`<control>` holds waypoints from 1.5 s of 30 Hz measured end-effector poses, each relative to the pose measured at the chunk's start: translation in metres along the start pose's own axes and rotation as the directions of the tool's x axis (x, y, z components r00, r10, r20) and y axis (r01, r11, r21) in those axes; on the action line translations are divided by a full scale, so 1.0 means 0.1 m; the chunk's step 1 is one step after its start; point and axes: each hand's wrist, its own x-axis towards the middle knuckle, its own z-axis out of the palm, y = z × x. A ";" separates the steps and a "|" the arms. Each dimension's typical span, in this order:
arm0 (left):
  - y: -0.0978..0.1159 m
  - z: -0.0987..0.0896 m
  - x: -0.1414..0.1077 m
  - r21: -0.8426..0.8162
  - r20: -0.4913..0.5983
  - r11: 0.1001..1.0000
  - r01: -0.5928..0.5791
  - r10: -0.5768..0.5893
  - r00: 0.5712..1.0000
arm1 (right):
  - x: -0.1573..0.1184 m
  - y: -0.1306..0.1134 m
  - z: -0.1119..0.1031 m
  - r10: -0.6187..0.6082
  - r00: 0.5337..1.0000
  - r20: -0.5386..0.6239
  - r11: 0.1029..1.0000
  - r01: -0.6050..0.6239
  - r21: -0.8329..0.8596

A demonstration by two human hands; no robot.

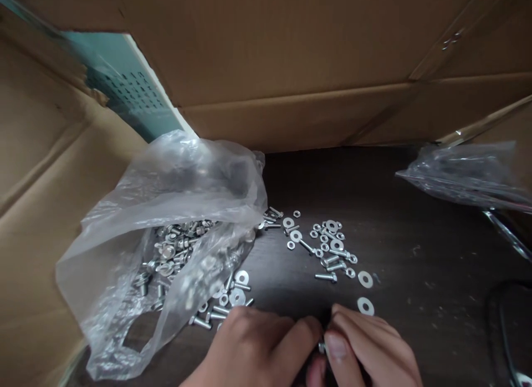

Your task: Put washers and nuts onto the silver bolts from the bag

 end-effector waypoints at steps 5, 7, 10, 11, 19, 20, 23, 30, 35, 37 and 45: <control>0.01 0.01 -0.03 -0.002 -0.007 0.999 0.032 -0.032 0.999 | 0.01 -0.02 -0.05 -0.023 0.999 0.044 0.998 0.020 0.056; 0.01 0.00 -0.02 0.005 -0.010 1.000 0.028 -0.028 1.000 | -0.01 0.00 -0.05 -0.049 0.995 0.092 0.993 0.039 0.107; 0.01 -0.02 -0.01 0.001 -0.031 1.000 0.005 -0.005 1.000 | -0.02 0.02 -0.05 -0.066 0.995 0.078 0.988 0.054 0.144; 0.01 -0.02 -0.01 0.002 -0.036 1.000 -0.001 0.001 0.999 | -0.02 0.02 -0.05 -0.058 0.996 0.065 0.988 0.048 0.148; 0.00 -0.03 -0.03 0.005 -0.071 0.998 -0.068 0.068 0.995 | -0.02 -0.02 -0.04 -0.040 0.999 0.025 0.968 0.032 0.248; 0.01 -0.04 -0.03 0.003 -0.067 0.998 -0.067 0.067 0.996 | -0.02 -0.03 -0.05 -0.040 0.999 0.029 0.965 0.031 0.259; 0.01 -0.06 -0.02 0.006 -0.059 0.998 -0.056 0.056 0.997 | -0.03 -0.03 -0.08 -0.001 0.998 0.062 0.967 -0.015 0.255; 0.00 -0.07 -0.01 0.027 -0.069 0.999 -0.044 0.046 0.997 | -0.05 0.00 -0.11 0.054 0.993 0.102 0.966 -0.078 0.248; -0.01 -0.06 -0.01 0.006 -0.046 0.999 -0.036 0.036 0.998 | -0.05 0.00 -0.08 0.029 0.995 0.095 0.967 -0.052 0.250; -0.02 -0.06 -0.01 -0.002 -0.044 0.999 -0.040 0.039 0.998 | -0.05 -0.01 -0.07 0.020 0.996 0.085 0.971 -0.040 0.235; -0.03 -0.08 -0.01 0.016 -0.050 0.999 -0.038 0.039 0.998 | -0.05 0.00 -0.08 0.064 0.992 0.111 0.962 -0.091 0.257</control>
